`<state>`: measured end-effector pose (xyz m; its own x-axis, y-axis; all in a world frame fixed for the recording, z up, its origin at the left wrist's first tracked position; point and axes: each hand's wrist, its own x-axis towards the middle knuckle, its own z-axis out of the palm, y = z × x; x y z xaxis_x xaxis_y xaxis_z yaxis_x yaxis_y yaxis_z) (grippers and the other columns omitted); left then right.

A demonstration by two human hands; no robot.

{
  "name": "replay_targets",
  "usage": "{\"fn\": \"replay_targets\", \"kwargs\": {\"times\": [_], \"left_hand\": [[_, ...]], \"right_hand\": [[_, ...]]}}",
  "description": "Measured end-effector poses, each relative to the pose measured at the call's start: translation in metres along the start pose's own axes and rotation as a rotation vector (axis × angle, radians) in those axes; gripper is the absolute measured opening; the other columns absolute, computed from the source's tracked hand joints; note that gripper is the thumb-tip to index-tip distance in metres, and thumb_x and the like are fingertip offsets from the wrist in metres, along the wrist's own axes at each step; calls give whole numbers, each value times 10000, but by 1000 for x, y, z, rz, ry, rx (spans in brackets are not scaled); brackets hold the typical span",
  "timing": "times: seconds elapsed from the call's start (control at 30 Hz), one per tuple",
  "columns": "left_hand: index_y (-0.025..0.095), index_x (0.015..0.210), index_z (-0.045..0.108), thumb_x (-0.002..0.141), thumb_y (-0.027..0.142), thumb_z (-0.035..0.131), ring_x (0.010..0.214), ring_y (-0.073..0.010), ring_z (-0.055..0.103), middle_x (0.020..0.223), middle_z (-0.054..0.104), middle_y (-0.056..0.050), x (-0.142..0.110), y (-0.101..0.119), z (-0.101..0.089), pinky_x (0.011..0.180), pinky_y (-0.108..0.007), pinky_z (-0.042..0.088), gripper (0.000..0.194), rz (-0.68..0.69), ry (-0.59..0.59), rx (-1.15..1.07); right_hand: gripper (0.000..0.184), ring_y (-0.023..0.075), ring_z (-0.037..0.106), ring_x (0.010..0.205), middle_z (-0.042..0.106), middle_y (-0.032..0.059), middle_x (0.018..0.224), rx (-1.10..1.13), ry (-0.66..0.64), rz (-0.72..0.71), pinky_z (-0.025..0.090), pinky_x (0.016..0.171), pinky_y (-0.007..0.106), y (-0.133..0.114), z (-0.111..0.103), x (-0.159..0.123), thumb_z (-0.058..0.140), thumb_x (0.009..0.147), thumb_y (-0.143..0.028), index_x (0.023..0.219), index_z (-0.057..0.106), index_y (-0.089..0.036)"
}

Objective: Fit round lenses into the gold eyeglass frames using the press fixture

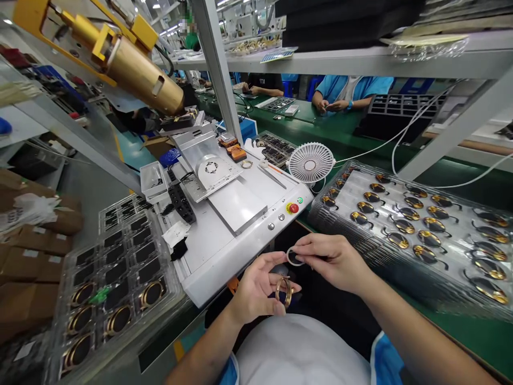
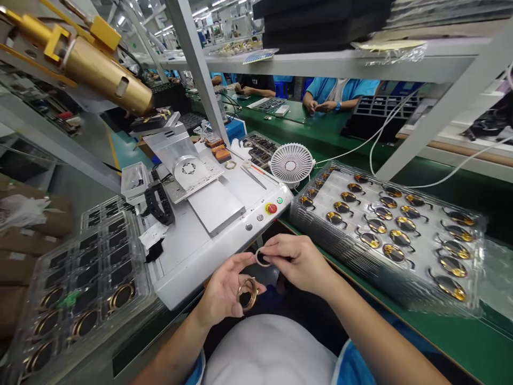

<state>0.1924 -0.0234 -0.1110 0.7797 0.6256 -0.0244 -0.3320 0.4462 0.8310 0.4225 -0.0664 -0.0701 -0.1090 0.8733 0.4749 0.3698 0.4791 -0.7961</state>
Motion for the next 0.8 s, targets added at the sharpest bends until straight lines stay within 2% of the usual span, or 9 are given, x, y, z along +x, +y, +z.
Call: {"fn": "replay_targets", "kwargs": {"times": [0.13,0.2,0.3,0.33,0.43,0.5,0.63,0.73,0.8], "left_hand": [[256,1360,661,564,391,1010,941,-229,773,1222,718,-117,-4,-2,-5,837,-302,585,879,-27,-33,-74],[230,1334,685,571,382,1008,951,-226,769,1105,758,-101,-8,-6,-8,862,-299,574,843,-23,16,-101],[210,1311,702,573,377,1008,950,-226,767,1068,784,-108,-11,-10,-12,849,-293,567,816,10,117,-104],[206,1315,699,581,379,1004,949,-225,766,1055,794,-113,-12,-10,-14,853,-295,563,813,24,143,-94],[200,1347,674,624,396,983,971,-229,763,1018,814,-126,-14,-8,-17,896,-318,553,811,67,179,-37],[205,1375,653,636,420,973,994,-234,759,1044,815,-132,-18,-5,-19,928,-334,548,833,98,189,12],[222,1439,597,658,433,959,1043,-253,753,1078,806,-132,-30,-2,-20,972,-364,554,887,156,208,110],[254,1469,565,684,388,949,1096,-292,745,1297,725,-163,-38,-1,-20,918,-364,593,884,198,234,221],[305,1499,523,707,319,938,1132,-310,737,1526,553,-176,-40,-3,-18,906,-375,614,894,232,260,350]], "right_hand": [[186,149,704,796,714,68,956,17,-58,-8,563,691,240,-1,11,-1,594,988,-115,960,753,-206],[156,170,689,886,690,83,1016,-16,-135,11,555,767,272,-2,11,4,587,984,-129,918,711,-197],[101,221,660,1022,672,108,1114,-46,-206,84,536,856,332,3,9,27,598,966,-184,873,637,-195],[100,221,664,980,685,101,1062,-42,-191,141,533,829,333,8,10,39,598,962,-207,863,610,-198],[118,178,640,683,675,14,733,-7,-54,422,496,658,286,28,17,83,588,960,-238,854,541,-215],[124,158,603,574,644,-23,621,-11,29,570,463,600,264,43,25,110,583,958,-227,851,523,-219],[138,153,587,521,628,-30,559,-70,89,663,431,572,259,63,38,136,623,913,-193,808,535,-213],[184,175,598,544,602,-44,554,-140,164,699,425,576,271,61,37,126,725,860,-259,874,547,-216],[231,186,606,569,591,-46,569,-141,230,663,430,576,276,52,37,106,749,848,-323,906,551,-219]]}}
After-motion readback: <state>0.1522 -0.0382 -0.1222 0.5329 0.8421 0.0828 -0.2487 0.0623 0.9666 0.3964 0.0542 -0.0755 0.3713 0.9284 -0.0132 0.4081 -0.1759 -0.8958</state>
